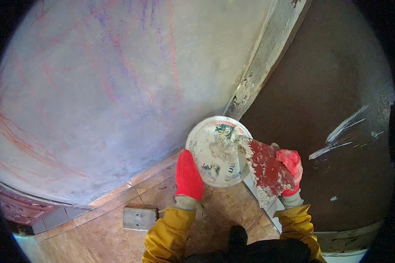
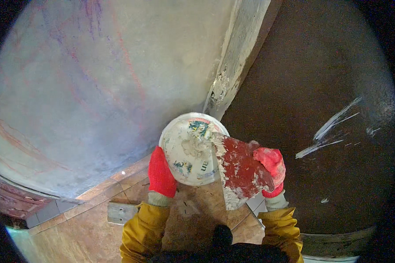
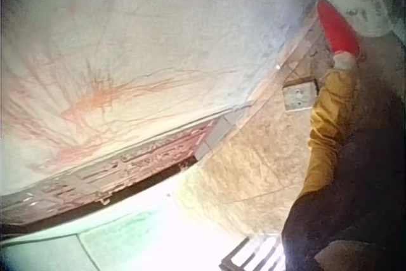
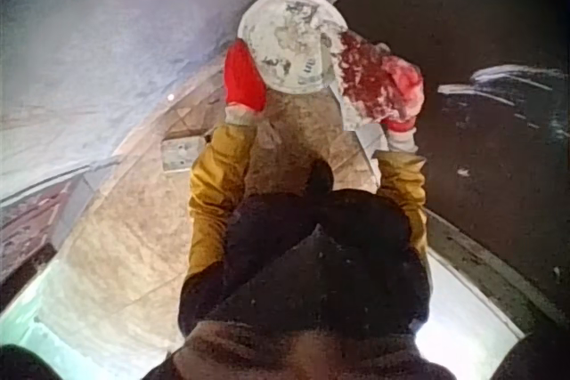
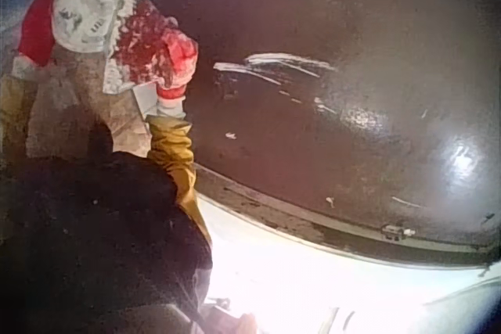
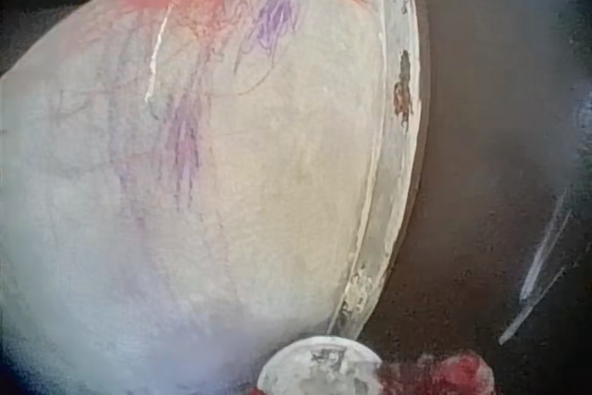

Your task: The person patches a wall by using a putty knife to apply spackle from a bucket, covering markings on the surface near the floor.

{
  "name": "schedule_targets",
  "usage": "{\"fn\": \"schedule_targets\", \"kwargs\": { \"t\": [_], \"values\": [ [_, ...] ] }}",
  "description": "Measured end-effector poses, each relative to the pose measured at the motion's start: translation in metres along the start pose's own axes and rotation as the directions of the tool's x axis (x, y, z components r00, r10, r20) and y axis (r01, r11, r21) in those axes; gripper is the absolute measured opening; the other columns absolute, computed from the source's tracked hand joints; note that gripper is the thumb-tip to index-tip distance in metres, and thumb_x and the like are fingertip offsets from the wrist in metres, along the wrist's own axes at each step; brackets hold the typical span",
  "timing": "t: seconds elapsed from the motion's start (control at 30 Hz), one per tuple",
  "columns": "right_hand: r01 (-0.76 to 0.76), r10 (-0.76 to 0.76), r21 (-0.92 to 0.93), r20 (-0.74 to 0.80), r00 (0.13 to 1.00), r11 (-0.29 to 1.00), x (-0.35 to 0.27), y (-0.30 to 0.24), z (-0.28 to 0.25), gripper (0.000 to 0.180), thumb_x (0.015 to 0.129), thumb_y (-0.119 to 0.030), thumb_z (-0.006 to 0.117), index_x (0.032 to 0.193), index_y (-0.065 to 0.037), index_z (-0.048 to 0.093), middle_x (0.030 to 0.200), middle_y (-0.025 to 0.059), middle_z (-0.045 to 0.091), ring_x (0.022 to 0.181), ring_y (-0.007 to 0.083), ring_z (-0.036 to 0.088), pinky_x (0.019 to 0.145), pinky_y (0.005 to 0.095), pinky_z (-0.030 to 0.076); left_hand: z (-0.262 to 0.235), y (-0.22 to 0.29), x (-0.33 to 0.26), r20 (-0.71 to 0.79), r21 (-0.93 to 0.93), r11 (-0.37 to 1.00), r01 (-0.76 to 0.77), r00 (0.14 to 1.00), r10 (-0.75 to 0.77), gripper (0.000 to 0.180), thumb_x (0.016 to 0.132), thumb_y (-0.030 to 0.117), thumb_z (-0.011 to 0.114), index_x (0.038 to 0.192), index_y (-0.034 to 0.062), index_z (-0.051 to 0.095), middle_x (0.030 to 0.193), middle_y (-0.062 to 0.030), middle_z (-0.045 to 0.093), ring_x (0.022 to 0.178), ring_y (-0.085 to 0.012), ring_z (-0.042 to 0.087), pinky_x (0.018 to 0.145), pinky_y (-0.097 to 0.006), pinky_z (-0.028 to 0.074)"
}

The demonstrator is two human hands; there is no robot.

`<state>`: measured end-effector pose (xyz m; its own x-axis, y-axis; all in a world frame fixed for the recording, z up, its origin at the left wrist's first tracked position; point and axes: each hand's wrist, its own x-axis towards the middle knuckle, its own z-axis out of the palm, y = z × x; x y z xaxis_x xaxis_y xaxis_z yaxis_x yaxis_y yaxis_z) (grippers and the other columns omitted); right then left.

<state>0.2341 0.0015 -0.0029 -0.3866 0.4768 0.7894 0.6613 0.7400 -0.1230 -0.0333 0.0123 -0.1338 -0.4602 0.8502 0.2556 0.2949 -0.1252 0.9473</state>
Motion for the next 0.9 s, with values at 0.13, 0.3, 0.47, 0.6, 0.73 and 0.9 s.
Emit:
{"fn": "schedule_targets", "kwargs": {
  "t": [0.13, 0.3, 0.47, 0.6, 0.73, 0.9],
  "values": [
    [0.021, -0.019, -0.071, 0.036, 0.999, 0.997, 0.006, 0.008, -0.009, 0.031, 0.064, -0.018, 0.063, 0.093, -0.007, 0.062, 0.094, 0.0088, 0.059, 0.083, 0.0278, 0.056, 0.071, 0.0361, 0.045, -0.011, 0.016, 0.008, 0.037, -0.007, 0.989, -0.145, 0.989, 0.145, 0.036, 0.091, 0.018, 0.037, 0.119, -0.0042, 0.043, 0.116, -0.0214, 0.049, 0.108, -0.0288, 0.048, 0.092, -0.037, 0.037],
    [0.087, -0.061, -0.176, 0.149, 0.987, 0.981, 0.027, 0.002, -0.023, 0.031, 0.062, -0.017, 0.062, 0.092, -0.009, 0.062, 0.094, 0.0081, 0.058, 0.082, 0.0281, 0.055, 0.07, 0.0372, 0.045, -0.019, -0.012, 0.017, 0.137, 0.182, 0.929, -0.322, 0.944, 0.3, 0.036, 0.09, 0.013, 0.036, 0.123, -0.0023, 0.04, 0.12, -0.0209, 0.046, 0.112, -0.0314, 0.045, 0.096, -0.038, 0.034],
    [0.166, -0.12, -0.194, 0.229, 0.966, 0.967, 0.032, 0.02, -0.026, 0.031, 0.059, -0.017, 0.062, 0.09, -0.01, 0.062, 0.095, 0.007, 0.057, 0.08, 0.0281, 0.055, 0.069, 0.0373, 0.045, -0.04, 0.035, 0.04, 0.322, 0.193, 0.898, -0.394, 0.89, 0.322, 0.039, 0.086, 0.013, 0.042, 0.122, -0.0007, 0.042, 0.117, -0.02, 0.049, 0.11, -0.0324, 0.047, 0.094, -0.039, 0.036],
    [0.196, -0.152, -0.158, 0.255, 0.955, 0.968, 0.035, 0.027, -0.027, 0.032, 0.059, -0.015, 0.061, 0.09, -0.011, 0.062, 0.094, 0.0061, 0.057, 0.08, 0.0275, 0.056, 0.069, 0.0373, 0.046, -0.052, 0.038, 0.048, 0.377, 0.24, 0.806, -0.542, 0.817, 0.437, 0.041, 0.083, 0.014, 0.045, 0.121, 0.0003, 0.044, 0.117, -0.0197, 0.05, 0.109, -0.0331, 0.047, 0.094, -0.038, 0.036],
    [0.214, -0.172, -0.117, 0.295, 0.94, 0.97, 0.03, 0.037, -0.026, 0.033, 0.058, -0.015, 0.061, 0.091, -0.013, 0.064, 0.094, 0.0049, 0.058, 0.082, 0.0264, 0.056, 0.069, 0.0371, 0.046, -0.052, 0.029, 0.064, 0.459, 0.187, 0.828, -0.528, 0.792, 0.402, 0.04, 0.083, 0.015, 0.044, 0.12, 0.0003, 0.045, 0.117, -0.0189, 0.05, 0.109, -0.0331, 0.047, 0.094, -0.038, 0.037],
    [0.237, -0.197, -0.054, 0.396, 0.897, 0.97, 0.044, 0.04, -0.025, 0.032, 0.057, -0.015, 0.059, 0.089, -0.014, 0.064, 0.095, 0.0044, 0.058, 0.082, 0.0259, 0.057, 0.069, 0.0373, 0.047, -0.079, 0.062, 0.083, 0.619, 0.182, 0.761, -0.623, 0.674, 0.403, 0.043, 0.08, 0.016, 0.046, 0.12, 0.0002, 0.044, 0.118, -0.0187, 0.049, 0.111, -0.0333, 0.046, 0.094, -0.039, 0.036]
  ]
}}
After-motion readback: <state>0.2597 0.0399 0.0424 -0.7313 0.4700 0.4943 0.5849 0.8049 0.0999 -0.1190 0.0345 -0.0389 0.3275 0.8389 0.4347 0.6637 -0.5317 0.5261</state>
